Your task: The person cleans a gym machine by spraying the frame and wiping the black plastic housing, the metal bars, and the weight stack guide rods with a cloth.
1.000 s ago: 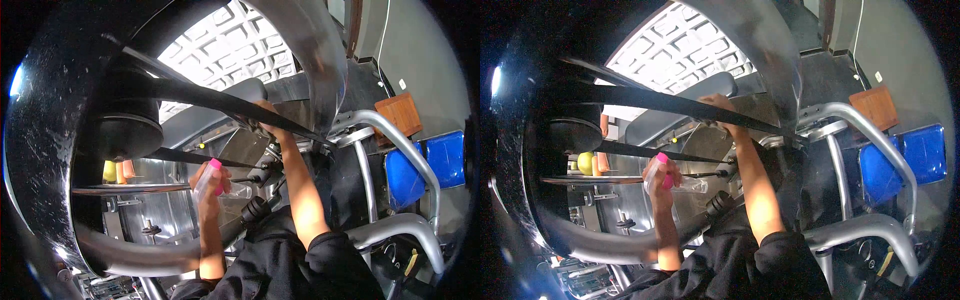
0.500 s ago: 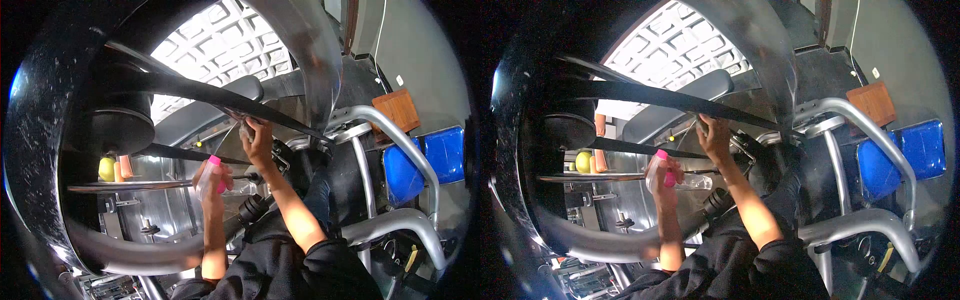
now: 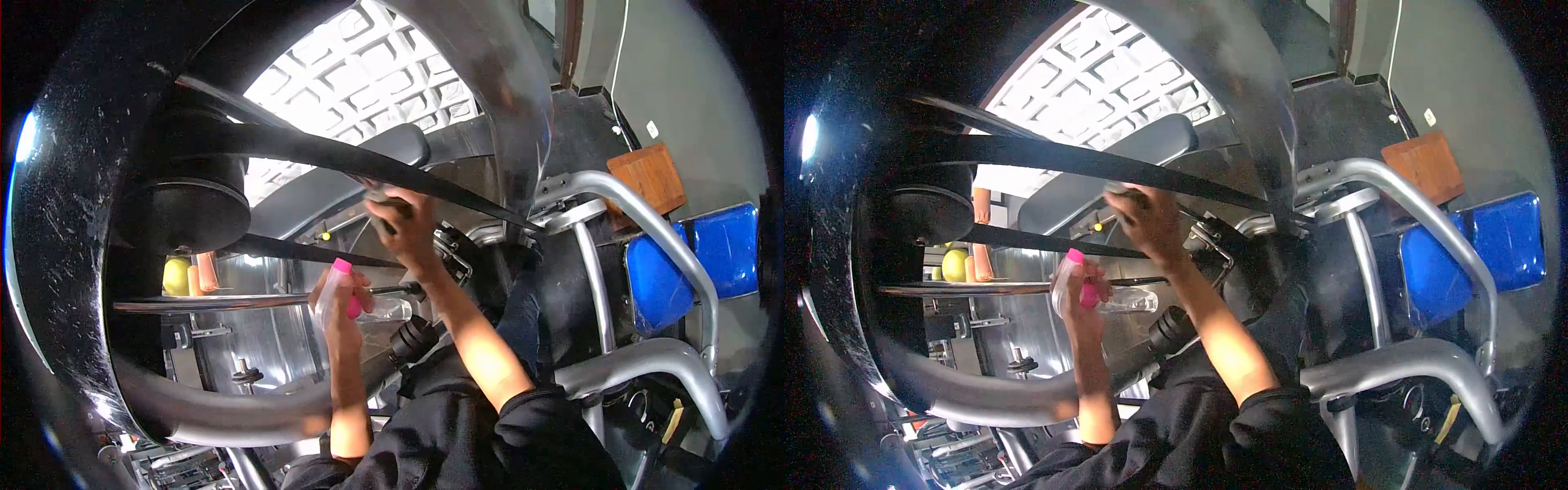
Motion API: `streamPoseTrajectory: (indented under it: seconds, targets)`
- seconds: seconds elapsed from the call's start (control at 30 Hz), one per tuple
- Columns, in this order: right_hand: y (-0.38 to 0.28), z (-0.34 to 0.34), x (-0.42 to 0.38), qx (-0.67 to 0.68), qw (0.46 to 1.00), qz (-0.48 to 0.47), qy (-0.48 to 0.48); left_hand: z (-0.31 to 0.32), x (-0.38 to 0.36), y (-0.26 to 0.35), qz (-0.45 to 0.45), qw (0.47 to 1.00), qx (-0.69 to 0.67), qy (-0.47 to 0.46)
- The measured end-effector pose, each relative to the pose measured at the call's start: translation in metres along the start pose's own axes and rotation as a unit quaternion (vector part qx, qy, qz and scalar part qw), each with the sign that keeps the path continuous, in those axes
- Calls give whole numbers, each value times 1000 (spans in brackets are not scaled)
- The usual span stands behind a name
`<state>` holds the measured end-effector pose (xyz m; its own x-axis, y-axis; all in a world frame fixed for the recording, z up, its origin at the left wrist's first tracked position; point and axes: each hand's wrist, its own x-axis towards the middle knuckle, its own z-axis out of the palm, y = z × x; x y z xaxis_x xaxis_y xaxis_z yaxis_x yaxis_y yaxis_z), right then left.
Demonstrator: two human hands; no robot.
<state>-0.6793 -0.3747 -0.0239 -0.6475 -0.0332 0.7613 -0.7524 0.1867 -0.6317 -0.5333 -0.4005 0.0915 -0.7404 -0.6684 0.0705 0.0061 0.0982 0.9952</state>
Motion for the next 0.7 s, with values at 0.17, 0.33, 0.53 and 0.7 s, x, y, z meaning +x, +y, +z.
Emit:
streamPoseTrajectory:
  seconds: [0.17, 0.33, 0.53, 0.7]
  targets:
    - [47, -17, -84, -6, 988, 145, -50, -2, -2, -2, -34, 999, -12, 20]
    - [38, -28, -37, 93, 961, 256, -36, 2, -1, -3, -37, 999, -15, 16]
    - [-4, -36, 105, 308, 944, 83, -77, 5, -2, -5, -37, 999, -6, -6]
    - [53, -26, 60, 295, 898, 223, -239, 1, -3, -6, -25, 999, -13, -25]
